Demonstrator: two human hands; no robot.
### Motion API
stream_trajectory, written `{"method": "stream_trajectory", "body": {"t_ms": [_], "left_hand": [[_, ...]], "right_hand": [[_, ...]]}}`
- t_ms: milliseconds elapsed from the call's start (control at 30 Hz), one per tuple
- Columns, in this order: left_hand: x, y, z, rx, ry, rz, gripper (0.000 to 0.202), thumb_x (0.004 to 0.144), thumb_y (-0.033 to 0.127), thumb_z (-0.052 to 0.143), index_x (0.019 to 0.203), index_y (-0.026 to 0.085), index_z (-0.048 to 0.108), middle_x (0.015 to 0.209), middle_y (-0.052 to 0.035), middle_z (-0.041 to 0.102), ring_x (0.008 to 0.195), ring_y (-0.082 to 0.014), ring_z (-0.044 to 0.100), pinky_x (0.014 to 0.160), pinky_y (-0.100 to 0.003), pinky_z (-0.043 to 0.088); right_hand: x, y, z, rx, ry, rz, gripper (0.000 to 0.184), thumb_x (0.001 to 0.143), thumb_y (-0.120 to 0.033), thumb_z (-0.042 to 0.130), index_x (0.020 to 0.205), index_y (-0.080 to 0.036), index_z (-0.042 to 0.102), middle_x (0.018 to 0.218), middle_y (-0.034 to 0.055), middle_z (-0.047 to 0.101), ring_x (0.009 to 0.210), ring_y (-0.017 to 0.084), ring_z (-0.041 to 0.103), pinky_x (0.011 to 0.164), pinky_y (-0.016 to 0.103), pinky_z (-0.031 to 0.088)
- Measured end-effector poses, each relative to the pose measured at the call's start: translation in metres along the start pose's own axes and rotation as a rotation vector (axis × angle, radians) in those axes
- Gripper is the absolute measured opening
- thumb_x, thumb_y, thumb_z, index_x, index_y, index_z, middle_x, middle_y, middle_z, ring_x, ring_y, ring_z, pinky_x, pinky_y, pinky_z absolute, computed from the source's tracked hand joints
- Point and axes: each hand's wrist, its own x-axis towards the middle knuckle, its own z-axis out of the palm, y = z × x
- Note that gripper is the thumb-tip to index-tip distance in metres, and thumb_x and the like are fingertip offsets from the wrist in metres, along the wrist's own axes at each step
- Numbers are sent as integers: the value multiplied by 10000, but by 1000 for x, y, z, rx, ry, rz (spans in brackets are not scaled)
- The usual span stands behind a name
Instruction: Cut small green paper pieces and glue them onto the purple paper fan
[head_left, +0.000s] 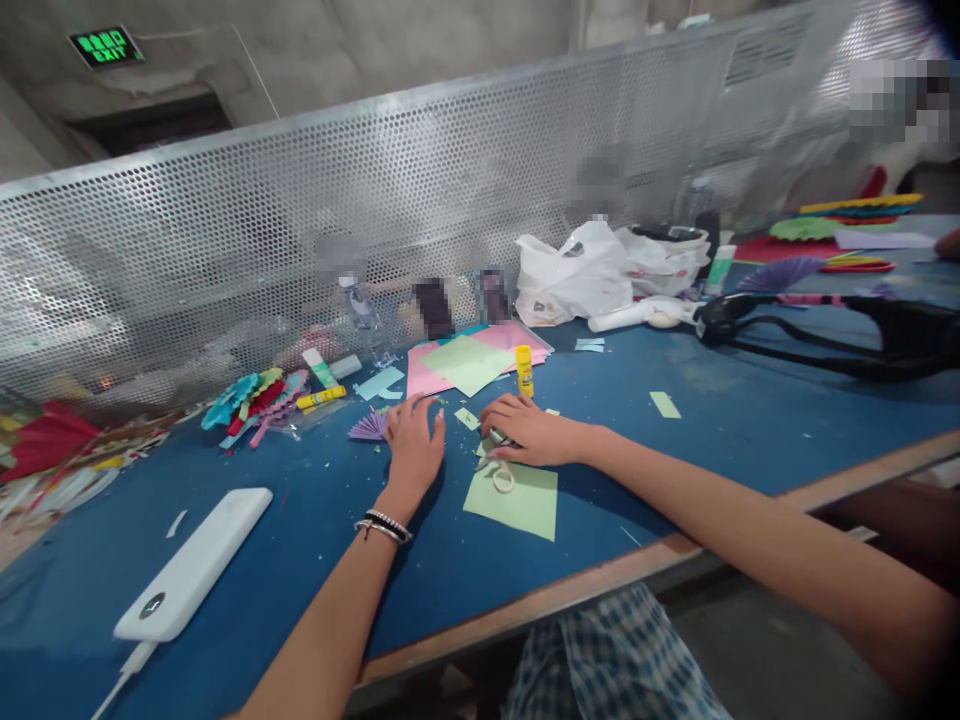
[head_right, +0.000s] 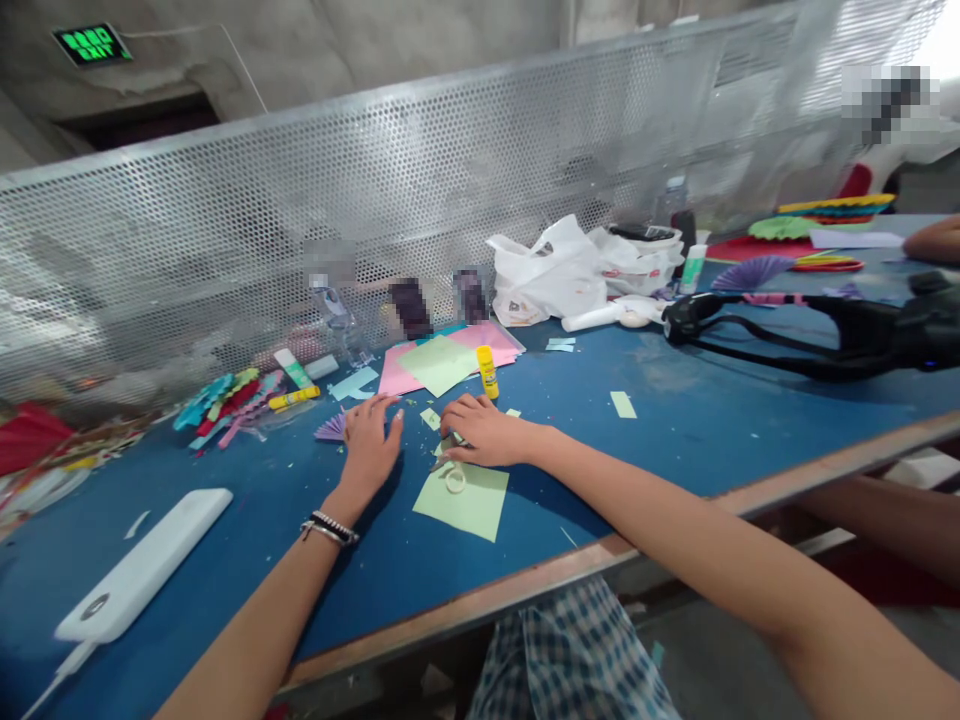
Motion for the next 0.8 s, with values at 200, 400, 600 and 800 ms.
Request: {"method": "stream_trajectory", "body": {"t_ms": [200, 400, 600, 800], "left_hand": [[-4, 11, 4, -170, -97, 89, 277, 840, 266, 387, 1062, 226, 548, 1136, -62, 539, 1067, -218, 434, 932, -395, 303], [-1, 7, 1, -193, -84, 76, 254, 832, 236, 397, 1029, 214, 555, 1089, -65, 562, 1043, -216, 449, 923, -383, 302], [-3, 9, 0, -167, -61, 69, 251, 833, 244, 397, 1022, 221, 559, 1105, -61, 545, 1049, -227, 431, 930, -392, 295], [-2, 8, -3, -124, 35, -4, 249, 824, 242, 411, 1013, 218, 570, 1160, -70, 502, 1079, -248, 409, 946, -417, 276]], "right_hand": [[4, 1, 7, 36, 1, -12, 157, 859, -295, 457, 941, -203, 555, 1018, 50, 534, 953, 196, 407, 790, 334, 326], [3, 0, 5, 53, -10, -1, 200, 822, -337, 510, 963, -200, 542, 972, 50, 536, 925, 200, 411, 765, 331, 331], [2, -1, 3, 64, -46, 21, 212, 804, -385, 529, 871, -185, 545, 998, 52, 529, 930, 209, 407, 775, 346, 320], [4, -4, 1, 100, 34, -10, 114, 834, -278, 508, 820, -173, 552, 995, 55, 544, 945, 190, 428, 775, 325, 315]]}}
